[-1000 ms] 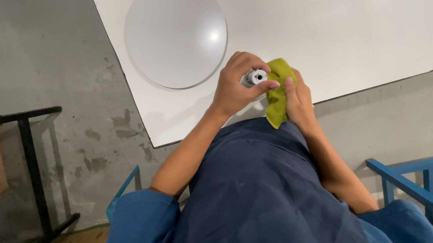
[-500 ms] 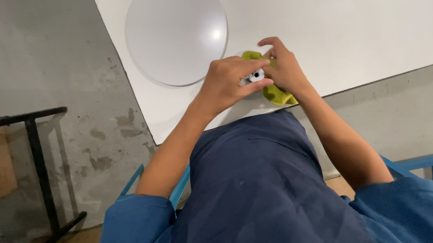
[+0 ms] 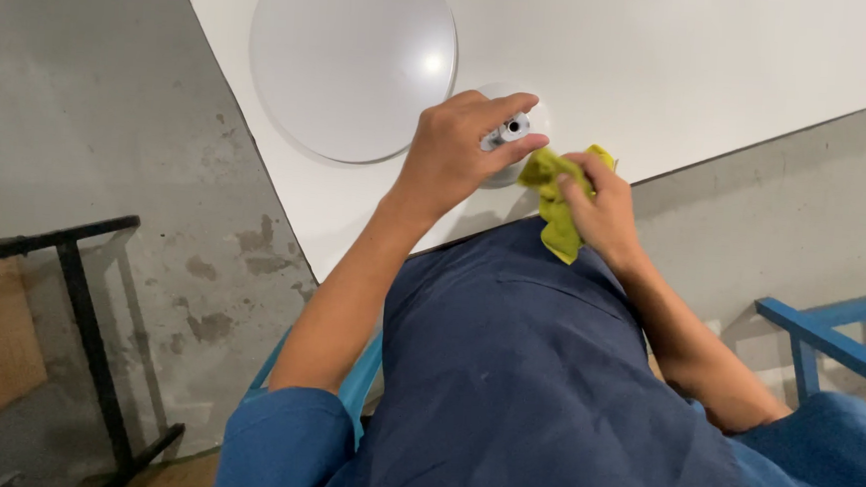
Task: Cleaning and assembling a two-piece white cake stand.
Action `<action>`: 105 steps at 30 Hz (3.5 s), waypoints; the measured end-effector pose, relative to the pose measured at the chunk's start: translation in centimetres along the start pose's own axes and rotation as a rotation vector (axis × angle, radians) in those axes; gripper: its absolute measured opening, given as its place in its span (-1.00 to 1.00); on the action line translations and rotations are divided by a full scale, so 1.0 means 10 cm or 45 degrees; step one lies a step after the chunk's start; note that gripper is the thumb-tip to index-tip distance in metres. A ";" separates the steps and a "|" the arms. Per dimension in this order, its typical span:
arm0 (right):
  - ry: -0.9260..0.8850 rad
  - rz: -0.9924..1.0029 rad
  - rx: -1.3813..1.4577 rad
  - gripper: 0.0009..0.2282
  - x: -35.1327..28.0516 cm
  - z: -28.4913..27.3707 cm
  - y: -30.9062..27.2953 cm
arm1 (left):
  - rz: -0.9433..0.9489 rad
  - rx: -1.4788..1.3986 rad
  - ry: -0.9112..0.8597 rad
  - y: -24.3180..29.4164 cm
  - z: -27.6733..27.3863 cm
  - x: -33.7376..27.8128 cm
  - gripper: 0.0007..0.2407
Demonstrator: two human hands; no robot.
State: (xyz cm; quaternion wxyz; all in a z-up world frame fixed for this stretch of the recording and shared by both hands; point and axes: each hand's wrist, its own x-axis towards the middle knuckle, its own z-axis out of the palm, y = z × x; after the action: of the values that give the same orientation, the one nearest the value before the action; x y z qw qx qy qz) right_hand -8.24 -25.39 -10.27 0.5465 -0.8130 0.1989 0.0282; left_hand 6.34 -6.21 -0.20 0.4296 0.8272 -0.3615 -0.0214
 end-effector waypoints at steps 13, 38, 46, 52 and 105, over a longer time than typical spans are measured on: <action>0.121 -0.230 0.312 -0.74 -0.09 0.55 -0.14 | -0.231 -0.506 -0.094 -0.03 -0.15 -0.35 -0.71; 0.386 -0.553 -0.321 -0.85 0.11 0.81 -0.33 | -0.116 -0.433 0.046 0.01 -0.15 -0.38 -0.74; -0.128 -0.181 -0.199 -0.83 0.01 0.92 0.04 | -0.253 -0.383 0.036 0.16 -0.06 -0.37 -0.71; -0.151 -0.112 -0.216 -0.80 -0.28 0.47 0.00 | -0.275 -0.678 -0.049 0.13 -0.12 -0.42 -0.71; -0.203 -0.710 -0.103 -0.69 0.18 0.55 -0.21 | -0.560 -1.383 0.519 -0.29 0.51 -0.83 -0.31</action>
State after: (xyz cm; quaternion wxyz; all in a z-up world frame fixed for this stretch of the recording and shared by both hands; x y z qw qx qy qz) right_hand -4.93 -20.31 -11.11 0.5142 -0.8527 -0.0770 -0.0512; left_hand 0.12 -3.61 -7.80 0.8352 0.5331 -0.0309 -0.1320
